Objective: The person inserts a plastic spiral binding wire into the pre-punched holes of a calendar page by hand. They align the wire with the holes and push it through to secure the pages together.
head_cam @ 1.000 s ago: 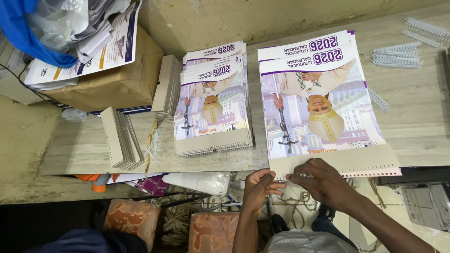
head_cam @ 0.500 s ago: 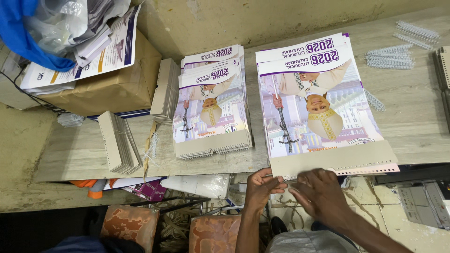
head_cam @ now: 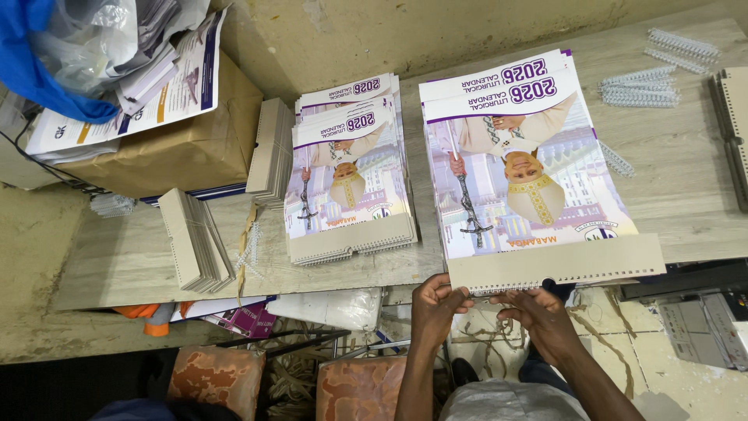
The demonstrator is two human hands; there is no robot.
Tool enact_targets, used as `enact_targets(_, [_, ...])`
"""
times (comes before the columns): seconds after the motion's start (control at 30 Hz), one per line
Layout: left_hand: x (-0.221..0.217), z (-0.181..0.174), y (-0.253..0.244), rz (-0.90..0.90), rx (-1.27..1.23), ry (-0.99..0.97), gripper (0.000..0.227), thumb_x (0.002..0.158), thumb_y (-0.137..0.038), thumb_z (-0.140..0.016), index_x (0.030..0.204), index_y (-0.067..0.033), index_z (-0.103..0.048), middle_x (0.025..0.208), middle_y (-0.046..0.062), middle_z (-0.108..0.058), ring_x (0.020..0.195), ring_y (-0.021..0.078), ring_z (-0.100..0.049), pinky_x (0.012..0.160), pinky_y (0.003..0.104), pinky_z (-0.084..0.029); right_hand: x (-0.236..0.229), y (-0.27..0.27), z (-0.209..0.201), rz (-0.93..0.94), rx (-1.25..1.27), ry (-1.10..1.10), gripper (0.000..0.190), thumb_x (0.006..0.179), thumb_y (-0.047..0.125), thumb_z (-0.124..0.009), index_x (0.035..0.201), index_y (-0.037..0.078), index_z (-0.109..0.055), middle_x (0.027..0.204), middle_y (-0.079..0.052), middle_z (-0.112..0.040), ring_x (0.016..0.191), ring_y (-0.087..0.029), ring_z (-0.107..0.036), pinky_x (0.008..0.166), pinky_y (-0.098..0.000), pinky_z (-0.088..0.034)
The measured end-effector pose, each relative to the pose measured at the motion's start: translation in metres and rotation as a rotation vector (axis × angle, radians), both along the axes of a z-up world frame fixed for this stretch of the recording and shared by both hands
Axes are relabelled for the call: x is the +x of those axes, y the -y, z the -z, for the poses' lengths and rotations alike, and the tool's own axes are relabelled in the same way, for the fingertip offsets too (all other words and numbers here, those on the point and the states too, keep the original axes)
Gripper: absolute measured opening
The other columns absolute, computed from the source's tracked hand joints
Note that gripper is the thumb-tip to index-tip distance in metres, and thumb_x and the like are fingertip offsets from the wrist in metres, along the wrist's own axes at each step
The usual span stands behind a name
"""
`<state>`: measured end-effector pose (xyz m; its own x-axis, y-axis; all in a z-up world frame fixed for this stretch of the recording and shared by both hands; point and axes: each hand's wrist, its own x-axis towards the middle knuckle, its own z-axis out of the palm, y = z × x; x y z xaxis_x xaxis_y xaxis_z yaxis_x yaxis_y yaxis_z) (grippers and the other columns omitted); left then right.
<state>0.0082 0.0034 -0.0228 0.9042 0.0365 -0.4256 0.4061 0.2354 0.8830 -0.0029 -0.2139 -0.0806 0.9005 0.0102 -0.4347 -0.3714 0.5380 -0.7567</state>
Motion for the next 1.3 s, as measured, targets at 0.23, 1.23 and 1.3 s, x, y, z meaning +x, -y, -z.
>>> enact_targets(0.23, [0.000,0.003,0.001,-0.017,-0.045,-0.003,0.027,0.095,-0.010,-0.080,0.119,0.0005,-0.077,0.090,0.013,-0.083,0.071,0.0201,-0.079,0.061,0.026,-0.062,0.005,0.011,-0.003,-0.059,-0.043,-0.052,0.022,0.100,0.015,-0.071,0.099,-0.006,-0.064,0.109,-0.038,-0.082,0.091,-0.047,-0.080,0.076,-0.0536,-0.063])
enact_targets(1.23, [-0.008,-0.008,0.070,-0.376,-0.207,-0.134,0.053,0.086,-0.041,-0.083,0.074,0.0113,-0.080,0.073,0.029,-0.081,0.059,0.0327,-0.078,0.055,0.039,-0.064,0.082,0.159,-0.109,-0.876,0.261,1.066,0.029,0.115,0.015,-0.062,0.108,-0.009,-0.076,0.067,-0.015,-0.078,0.053,-0.022,-0.079,0.045,-0.0327,-0.072])
enact_targets(1.3, [-0.005,-0.007,0.073,-0.405,-0.229,-0.163,0.051,0.086,-0.037,-0.083,0.096,0.0129,-0.074,0.086,0.033,-0.083,0.062,0.0320,-0.078,0.049,0.035,-0.061,0.133,0.211,-0.116,-0.216,-0.732,0.456,0.061,0.127,0.025,-0.048,0.080,-0.008,-0.071,0.072,-0.024,-0.075,0.067,-0.039,-0.078,0.069,-0.0526,-0.067])
